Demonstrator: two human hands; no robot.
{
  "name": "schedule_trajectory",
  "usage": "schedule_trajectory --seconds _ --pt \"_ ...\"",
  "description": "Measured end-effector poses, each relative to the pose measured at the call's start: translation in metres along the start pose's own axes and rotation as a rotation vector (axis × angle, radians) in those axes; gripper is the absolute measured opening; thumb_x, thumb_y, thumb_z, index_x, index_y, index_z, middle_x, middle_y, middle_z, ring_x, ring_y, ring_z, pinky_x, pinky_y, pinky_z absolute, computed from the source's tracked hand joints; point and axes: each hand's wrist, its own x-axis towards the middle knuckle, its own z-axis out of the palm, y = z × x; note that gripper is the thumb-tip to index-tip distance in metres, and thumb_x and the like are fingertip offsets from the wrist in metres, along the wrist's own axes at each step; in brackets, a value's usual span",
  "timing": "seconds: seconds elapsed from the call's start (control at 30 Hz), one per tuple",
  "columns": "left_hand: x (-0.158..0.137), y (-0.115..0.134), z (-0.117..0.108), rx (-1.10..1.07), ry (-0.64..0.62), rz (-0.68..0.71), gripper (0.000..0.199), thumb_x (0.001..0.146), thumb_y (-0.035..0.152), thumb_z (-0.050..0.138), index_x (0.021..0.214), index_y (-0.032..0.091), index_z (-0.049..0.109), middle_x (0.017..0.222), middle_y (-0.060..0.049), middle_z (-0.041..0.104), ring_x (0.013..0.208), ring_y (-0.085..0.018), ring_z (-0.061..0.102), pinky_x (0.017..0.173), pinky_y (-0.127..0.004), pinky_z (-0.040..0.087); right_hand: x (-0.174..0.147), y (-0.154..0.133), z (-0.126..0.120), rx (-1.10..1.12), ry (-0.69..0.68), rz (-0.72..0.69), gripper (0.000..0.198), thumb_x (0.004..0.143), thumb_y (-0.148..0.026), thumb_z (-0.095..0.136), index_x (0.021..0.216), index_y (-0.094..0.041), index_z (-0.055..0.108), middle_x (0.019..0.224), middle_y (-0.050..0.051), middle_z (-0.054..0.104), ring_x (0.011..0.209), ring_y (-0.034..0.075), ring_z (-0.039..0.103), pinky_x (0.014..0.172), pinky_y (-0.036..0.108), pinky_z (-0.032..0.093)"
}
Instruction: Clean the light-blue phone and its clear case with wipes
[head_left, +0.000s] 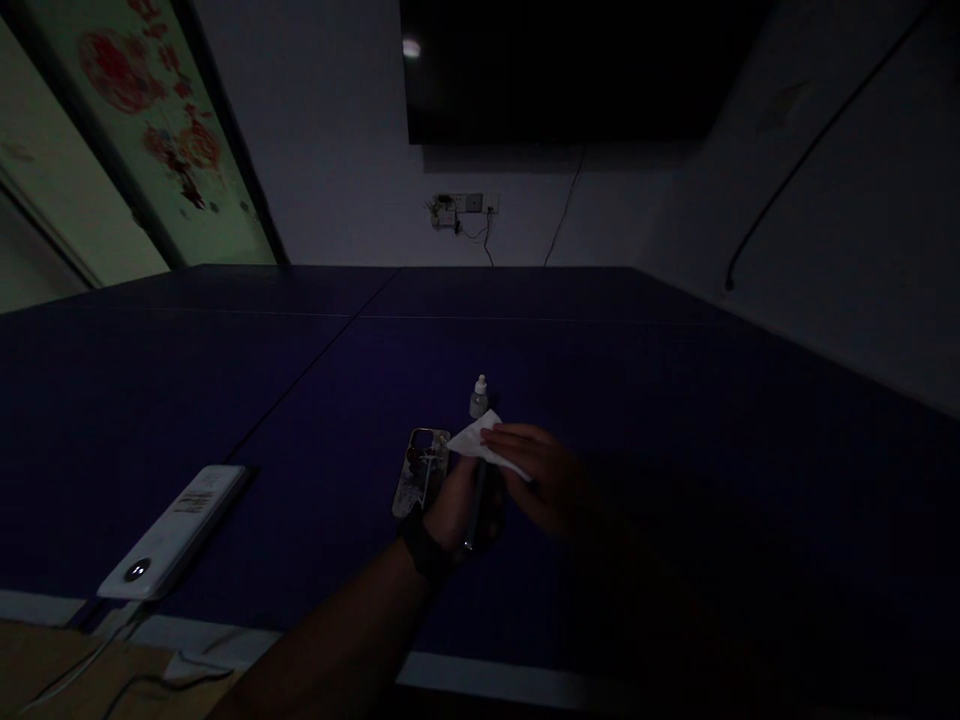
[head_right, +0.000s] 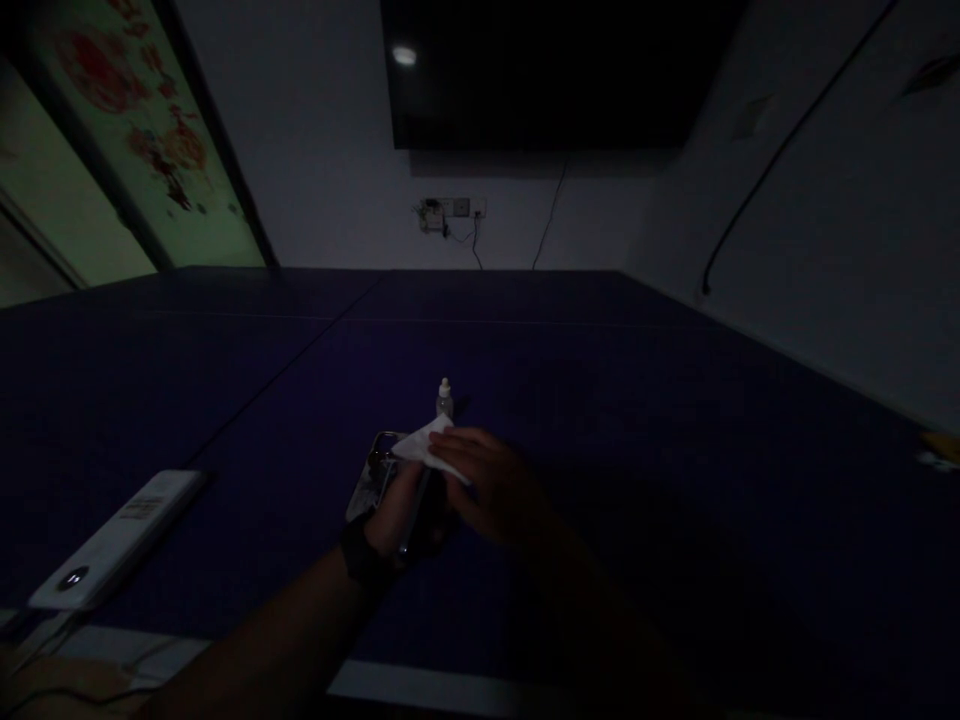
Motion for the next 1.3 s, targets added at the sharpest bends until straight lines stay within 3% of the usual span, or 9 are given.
schedule_trajectory --seconds 0.3,0.43,0.53,0.73,1.03,1.2,1.3 --pt "-0.012 0.005 0.005 0.055 0.017 0.009 0.072 0.072 0.086 0.056 0.089 0.017 0.061 0.062 0.002 0.055 0.047 -0.008 0.048 0.039 -0.017 0.031 0.003 -0.001 0.006 -0.01 0.125 0.193 0.039 0.102 -0.02 0.045 0.136 -0.024 0.065 0.13 0.01 0.071 0.125 0.024 0.064 0.105 0.045 0.056" --pt "-0.008 0.004 0.002 0.061 -0.067 0.044 0.067 0.078 0.083 0.053 0.086 0.017 0.06 0.059 0.002 0.052 0.043 -0.008 0.045 0.038 -0.018 0.03 0.001 0.002 0.003 0.027 0.068 0.117 0.038 0.103 -0.024 0.046 0.135 -0.022 0.065 0.129 0.011 0.072 0.123 0.025 0.064 0.102 0.046 0.056" --pt "-0.007 0.004 0.001 0.082 -0.147 0.019 0.066 0.08 0.082 0.05 0.084 0.017 0.059 0.057 0.002 0.052 0.04 -0.009 0.045 0.038 -0.02 0.034 0.001 0.005 0.0 0.033 0.101 0.163 0.036 0.104 -0.028 0.044 0.129 -0.021 0.069 0.123 0.012 0.074 0.118 0.025 0.067 0.101 0.045 0.057" --pt "-0.009 0.005 0.003 0.104 -0.031 0.005 0.07 0.076 0.087 0.048 0.085 0.019 0.056 0.056 0.004 0.051 0.04 -0.008 0.044 0.037 -0.017 0.029 0.002 0.004 0.003 0.041 0.096 0.194 0.036 0.105 -0.029 0.044 0.131 -0.022 0.068 0.126 0.011 0.073 0.119 0.025 0.066 0.103 0.044 0.055" --pt "0.0 0.002 -0.001 0.098 -0.151 0.003 0.071 0.082 0.084 0.041 0.082 0.015 0.06 0.052 0.0 0.052 0.039 -0.012 0.048 0.039 -0.025 0.046 0.001 0.003 0.004 0.036 0.05 0.148 0.039 0.106 -0.028 0.041 0.138 -0.021 0.063 0.13 0.011 0.071 0.124 0.025 0.062 0.104 0.047 0.054" --pt "0.0 0.002 -0.001 0.04 -0.13 0.038 0.064 0.081 0.079 0.053 0.09 0.016 0.061 0.06 0.002 0.054 0.043 -0.011 0.049 0.041 -0.027 0.051 0.001 0.005 0.003 -0.004 0.106 0.21 0.038 0.106 -0.028 0.04 0.133 -0.02 0.066 0.126 0.012 0.072 0.122 0.025 0.064 0.104 0.046 0.055" --pt "-0.004 0.002 0.0 0.052 -0.157 0.052 0.065 0.084 0.079 0.05 0.085 0.015 0.063 0.057 0.0 0.054 0.045 -0.012 0.05 0.042 -0.027 0.052 0.001 0.006 0.002 0.01 0.05 0.131 0.039 0.106 -0.029 0.041 0.134 -0.02 0.065 0.128 0.012 0.072 0.122 0.026 0.064 0.104 0.047 0.055"
